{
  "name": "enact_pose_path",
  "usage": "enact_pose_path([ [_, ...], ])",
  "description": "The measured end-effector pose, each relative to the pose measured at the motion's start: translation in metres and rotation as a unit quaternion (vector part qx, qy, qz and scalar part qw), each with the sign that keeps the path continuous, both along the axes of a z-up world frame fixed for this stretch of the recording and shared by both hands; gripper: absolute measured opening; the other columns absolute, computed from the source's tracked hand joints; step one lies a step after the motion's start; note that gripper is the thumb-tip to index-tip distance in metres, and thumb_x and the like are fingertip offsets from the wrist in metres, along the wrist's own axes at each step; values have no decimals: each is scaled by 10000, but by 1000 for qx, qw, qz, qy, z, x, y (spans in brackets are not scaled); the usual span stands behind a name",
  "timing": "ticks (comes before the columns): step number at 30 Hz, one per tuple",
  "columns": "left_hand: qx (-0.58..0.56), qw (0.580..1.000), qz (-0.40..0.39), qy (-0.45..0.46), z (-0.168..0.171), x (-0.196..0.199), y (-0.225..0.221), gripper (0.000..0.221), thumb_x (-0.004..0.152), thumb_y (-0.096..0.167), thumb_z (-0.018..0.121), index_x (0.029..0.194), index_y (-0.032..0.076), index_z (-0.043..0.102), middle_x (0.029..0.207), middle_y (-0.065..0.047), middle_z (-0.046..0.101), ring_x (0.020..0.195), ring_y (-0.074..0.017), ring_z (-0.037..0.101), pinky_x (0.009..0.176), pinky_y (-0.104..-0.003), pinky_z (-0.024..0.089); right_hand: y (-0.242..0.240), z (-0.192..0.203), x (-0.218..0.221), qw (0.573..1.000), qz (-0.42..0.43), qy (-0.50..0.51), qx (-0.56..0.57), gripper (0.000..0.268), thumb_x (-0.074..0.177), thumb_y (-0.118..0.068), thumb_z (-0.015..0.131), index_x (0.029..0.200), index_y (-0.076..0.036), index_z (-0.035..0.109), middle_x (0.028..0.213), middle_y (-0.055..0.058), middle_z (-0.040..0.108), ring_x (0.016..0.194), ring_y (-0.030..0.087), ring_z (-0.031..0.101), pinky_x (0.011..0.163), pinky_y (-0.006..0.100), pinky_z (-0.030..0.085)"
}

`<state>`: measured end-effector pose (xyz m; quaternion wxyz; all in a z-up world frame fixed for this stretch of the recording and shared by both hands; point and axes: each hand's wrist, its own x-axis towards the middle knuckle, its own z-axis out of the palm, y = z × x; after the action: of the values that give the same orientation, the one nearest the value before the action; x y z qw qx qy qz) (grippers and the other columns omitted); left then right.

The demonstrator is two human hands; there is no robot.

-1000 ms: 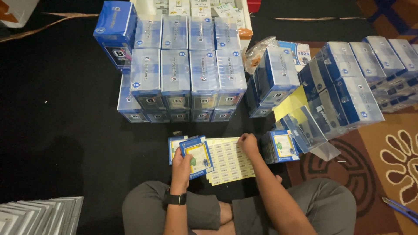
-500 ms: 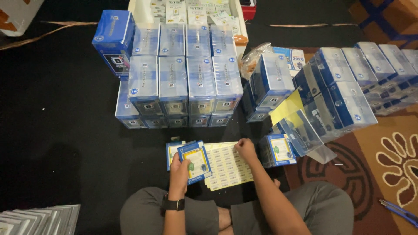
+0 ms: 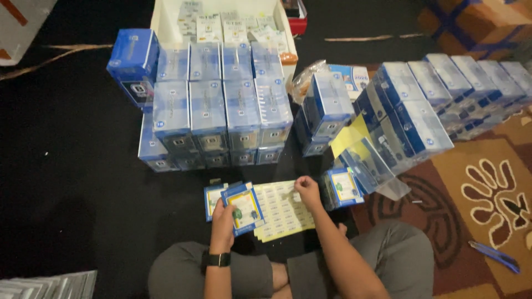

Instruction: The person applies adhesive labels to the back of small blue boxes, pressing them down by hand after peeling them from a sheet.

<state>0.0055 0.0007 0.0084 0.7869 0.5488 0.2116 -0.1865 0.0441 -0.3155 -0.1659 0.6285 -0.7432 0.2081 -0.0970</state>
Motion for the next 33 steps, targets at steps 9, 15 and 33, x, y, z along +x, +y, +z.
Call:
enact_pose_path([
  [9, 36, 999, -14, -22, 4, -13, -3, 172, 985, 63, 491, 1131, 65, 583, 1062, -159, 725, 931, -293, 734, 761, -395, 587, 32, 82, -40, 992, 91, -83, -3, 68, 872, -38, 765, 935, -55, 783, 1017, 80, 777, 892, 157, 703, 829, 317, 577],
  [15, -14, 993, 37, -110, 17, -7, -28, 495, 895, -3, 534, 1384, 59, 577, 1178, -172, 714, 1034, -242, 702, 820, -400, 581, 31, 201, -55, 992, 68, -107, -21, 113, 869, -65, 797, 981, -55, 784, 863, 116, 772, 845, 180, 701, 790, 357, 588],
  [33, -116, 951, -15, -287, 68, 2, -62, 909, 757, -141, 467, 1610, 84, 251, 1332, -203, 591, 1180, -275, 594, 1014, -475, 496, 84, 284, -53, 973, 62, -212, -61, 129, 886, 57, 757, 999, 21, 707, 822, 106, 687, 857, 135, 613, 767, 311, 517],
])
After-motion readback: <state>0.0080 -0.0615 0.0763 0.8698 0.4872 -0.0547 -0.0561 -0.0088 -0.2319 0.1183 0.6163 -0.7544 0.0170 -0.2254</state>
